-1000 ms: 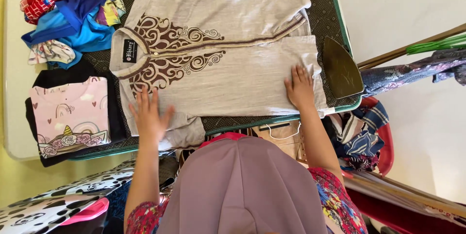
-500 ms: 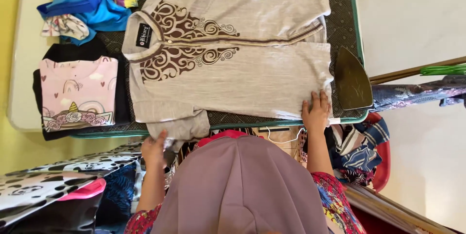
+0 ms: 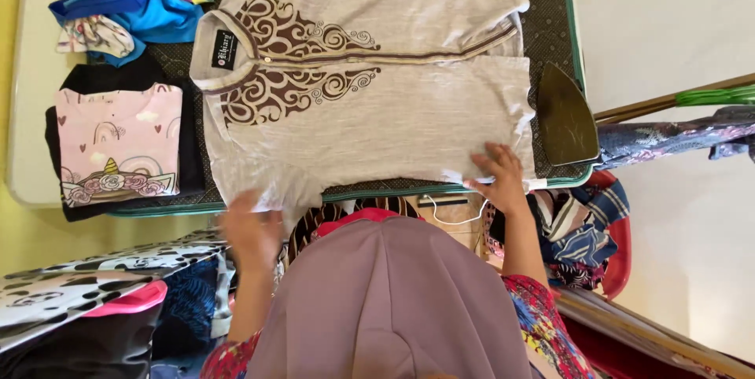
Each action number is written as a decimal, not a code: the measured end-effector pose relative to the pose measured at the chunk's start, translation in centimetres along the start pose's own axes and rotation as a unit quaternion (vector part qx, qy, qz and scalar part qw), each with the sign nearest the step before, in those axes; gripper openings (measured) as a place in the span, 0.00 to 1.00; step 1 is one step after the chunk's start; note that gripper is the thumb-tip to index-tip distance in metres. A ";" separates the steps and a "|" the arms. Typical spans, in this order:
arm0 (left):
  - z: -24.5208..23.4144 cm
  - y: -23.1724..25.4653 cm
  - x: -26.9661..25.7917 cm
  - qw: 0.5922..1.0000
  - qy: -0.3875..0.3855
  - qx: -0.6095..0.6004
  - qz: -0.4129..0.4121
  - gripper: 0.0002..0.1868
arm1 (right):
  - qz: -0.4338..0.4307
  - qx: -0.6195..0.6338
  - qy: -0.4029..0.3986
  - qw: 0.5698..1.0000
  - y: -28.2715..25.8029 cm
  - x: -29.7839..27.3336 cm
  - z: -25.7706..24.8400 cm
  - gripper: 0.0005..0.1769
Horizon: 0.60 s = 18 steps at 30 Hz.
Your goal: Ironing a shirt on an ironing board and then folding it neatly
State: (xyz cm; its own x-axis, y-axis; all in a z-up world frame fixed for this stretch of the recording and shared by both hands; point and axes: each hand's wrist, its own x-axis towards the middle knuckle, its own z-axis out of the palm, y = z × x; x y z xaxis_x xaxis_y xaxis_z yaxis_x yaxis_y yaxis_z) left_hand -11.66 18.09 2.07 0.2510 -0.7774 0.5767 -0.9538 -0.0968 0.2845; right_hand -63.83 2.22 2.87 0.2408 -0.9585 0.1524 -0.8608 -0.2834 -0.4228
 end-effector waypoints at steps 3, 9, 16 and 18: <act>1.3 6.0 3.7 0.971 -0.107 -0.105 0.185 0.19 | 0.045 -0.040 -0.113 0.992 1.5 -0.5 0.0 0.30; 10.2 2.1 1.6 0.950 -0.132 -0.107 0.262 0.16 | 0.008 -0.194 -0.042 0.980 10.3 -1.4 4.8 0.19; 4.9 5.8 7.0 0.937 -0.237 -0.097 0.238 0.10 | 0.006 -0.209 0.005 0.978 4.8 0.9 1.8 0.05; 3.8 7.4 10.3 0.934 -0.271 -0.084 0.216 0.22 | -0.060 -0.052 0.086 0.993 -1.1 3.9 2.3 0.20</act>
State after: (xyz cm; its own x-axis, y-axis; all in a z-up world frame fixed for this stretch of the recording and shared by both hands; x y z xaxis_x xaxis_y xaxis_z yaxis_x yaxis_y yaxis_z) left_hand -16.75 7.03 7.23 -0.3152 -0.9262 0.2068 -0.8956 0.3623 0.2579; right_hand -60.95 -1.28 1.87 0.2721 -0.8959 0.3512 -0.8742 -0.3827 -0.2990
